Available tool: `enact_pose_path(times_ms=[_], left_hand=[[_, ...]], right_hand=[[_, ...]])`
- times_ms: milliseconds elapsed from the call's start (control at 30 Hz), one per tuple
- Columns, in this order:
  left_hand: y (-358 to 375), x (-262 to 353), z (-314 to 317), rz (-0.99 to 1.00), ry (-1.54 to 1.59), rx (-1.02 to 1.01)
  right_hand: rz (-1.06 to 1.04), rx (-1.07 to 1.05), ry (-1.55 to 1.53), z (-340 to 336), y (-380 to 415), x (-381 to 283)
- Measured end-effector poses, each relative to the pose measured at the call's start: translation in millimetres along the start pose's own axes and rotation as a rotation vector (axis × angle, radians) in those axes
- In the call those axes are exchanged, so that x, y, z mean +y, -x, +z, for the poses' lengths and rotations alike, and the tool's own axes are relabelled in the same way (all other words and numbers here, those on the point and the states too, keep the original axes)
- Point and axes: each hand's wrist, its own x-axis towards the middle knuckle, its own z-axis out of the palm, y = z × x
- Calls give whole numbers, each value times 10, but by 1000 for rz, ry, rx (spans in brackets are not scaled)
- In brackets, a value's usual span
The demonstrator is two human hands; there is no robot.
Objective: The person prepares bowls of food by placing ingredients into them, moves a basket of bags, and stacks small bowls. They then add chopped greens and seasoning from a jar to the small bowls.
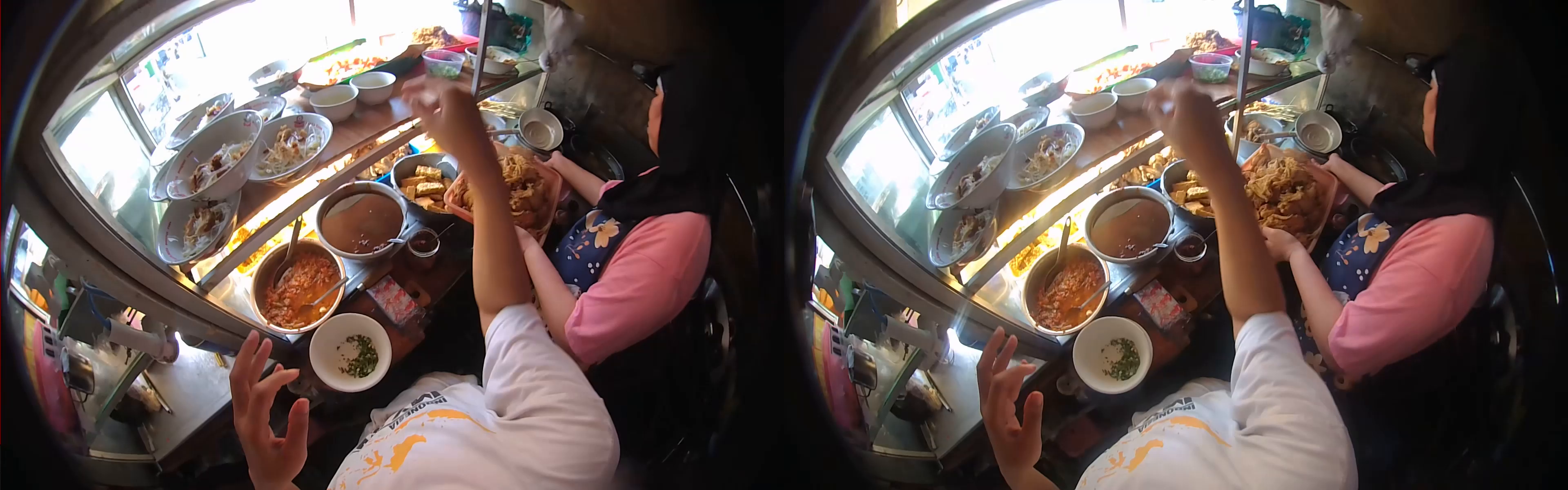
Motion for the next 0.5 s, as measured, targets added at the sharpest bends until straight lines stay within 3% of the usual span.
enact_pose_path(times_ms=[67, 100, 167, 333, 500], left_hand=[[119, 37, -81, -29, 37, 25], [178, 43, -119, -49, 53, 28], [298, 10, -203, -53, 51, 30], [491, -30, -367, -56, 63, 2], [561, -77, -427, -52, 113, -45]], right_hand=[[139, -22, -114, -31, 516, -508], [173, -136, -102, -9, 754, -589], [144, -199, -313, 14, 1185, -776], [278, -330, -294, -95, 1823, -1049], [385, -305, -271, -251, 2075, -1111]])
